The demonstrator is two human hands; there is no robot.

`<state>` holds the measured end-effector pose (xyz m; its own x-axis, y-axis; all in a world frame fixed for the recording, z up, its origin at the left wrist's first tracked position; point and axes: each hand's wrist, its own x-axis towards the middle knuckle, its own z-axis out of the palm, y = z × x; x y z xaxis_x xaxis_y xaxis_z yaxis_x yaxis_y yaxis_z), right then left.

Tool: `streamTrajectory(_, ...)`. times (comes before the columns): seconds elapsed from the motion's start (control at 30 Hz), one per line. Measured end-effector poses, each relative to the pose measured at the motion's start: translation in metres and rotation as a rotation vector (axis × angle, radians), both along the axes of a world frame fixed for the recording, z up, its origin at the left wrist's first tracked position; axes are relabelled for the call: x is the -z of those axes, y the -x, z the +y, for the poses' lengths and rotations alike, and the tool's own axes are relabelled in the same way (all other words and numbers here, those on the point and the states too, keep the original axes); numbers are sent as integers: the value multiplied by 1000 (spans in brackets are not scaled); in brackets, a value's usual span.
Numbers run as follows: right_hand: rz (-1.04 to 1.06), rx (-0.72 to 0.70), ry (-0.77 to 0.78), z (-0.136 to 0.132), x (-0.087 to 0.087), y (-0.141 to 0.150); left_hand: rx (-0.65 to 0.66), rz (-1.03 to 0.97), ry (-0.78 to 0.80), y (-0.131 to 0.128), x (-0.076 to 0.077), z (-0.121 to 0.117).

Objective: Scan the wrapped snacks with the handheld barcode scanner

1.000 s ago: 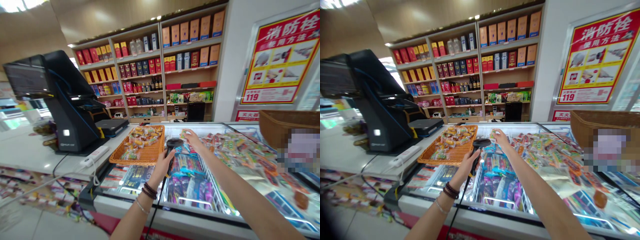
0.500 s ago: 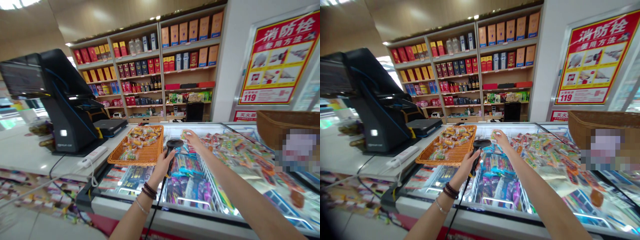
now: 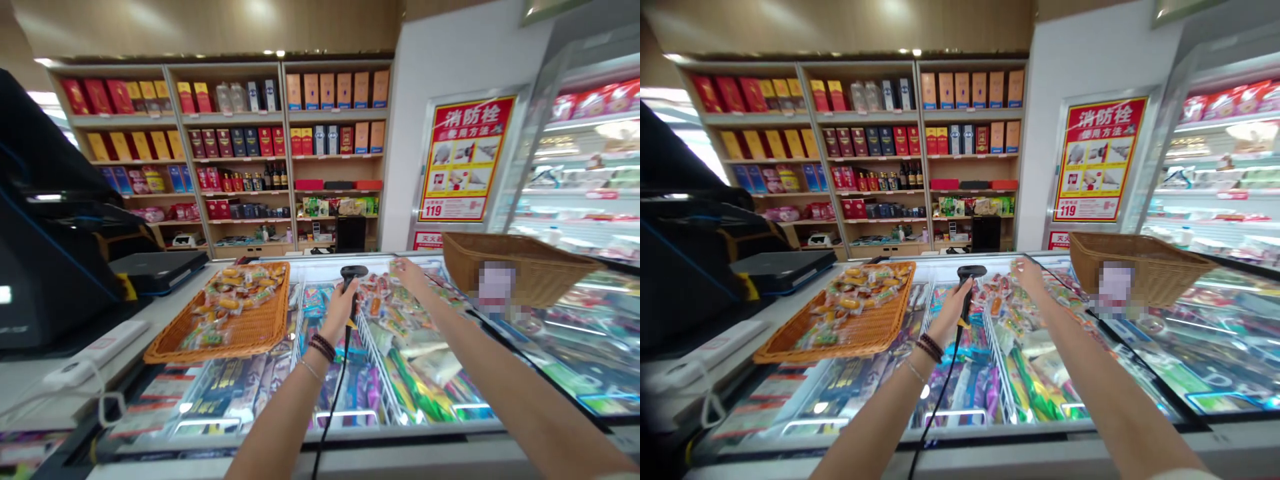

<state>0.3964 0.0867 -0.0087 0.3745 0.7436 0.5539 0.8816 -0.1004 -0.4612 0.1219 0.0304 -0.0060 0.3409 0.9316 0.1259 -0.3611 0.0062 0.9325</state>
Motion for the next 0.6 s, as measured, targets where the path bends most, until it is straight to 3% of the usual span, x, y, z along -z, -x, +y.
streamTrajectory(0.13,-134,218,67,-15,9,-20,7,-24,18,1,6,-4)
streamTrajectory(0.2,-133,265,-25,-12,15,-18,-23,-25,16,16,8,-4)
streamTrajectory(0.3,-109,190,-220,8,17,3,-116,-29,-4,54,3,-2)
streamTrajectory(0.37,-97,69,-320,28,14,34,-203,-35,-29,86,-4,-1)
streamTrajectory(0.47,-67,-168,-387,58,3,104,-329,-20,-82,139,-14,0)
streamTrajectory(0.6,-2,-498,-266,82,-11,223,-516,5,-114,205,-21,3)
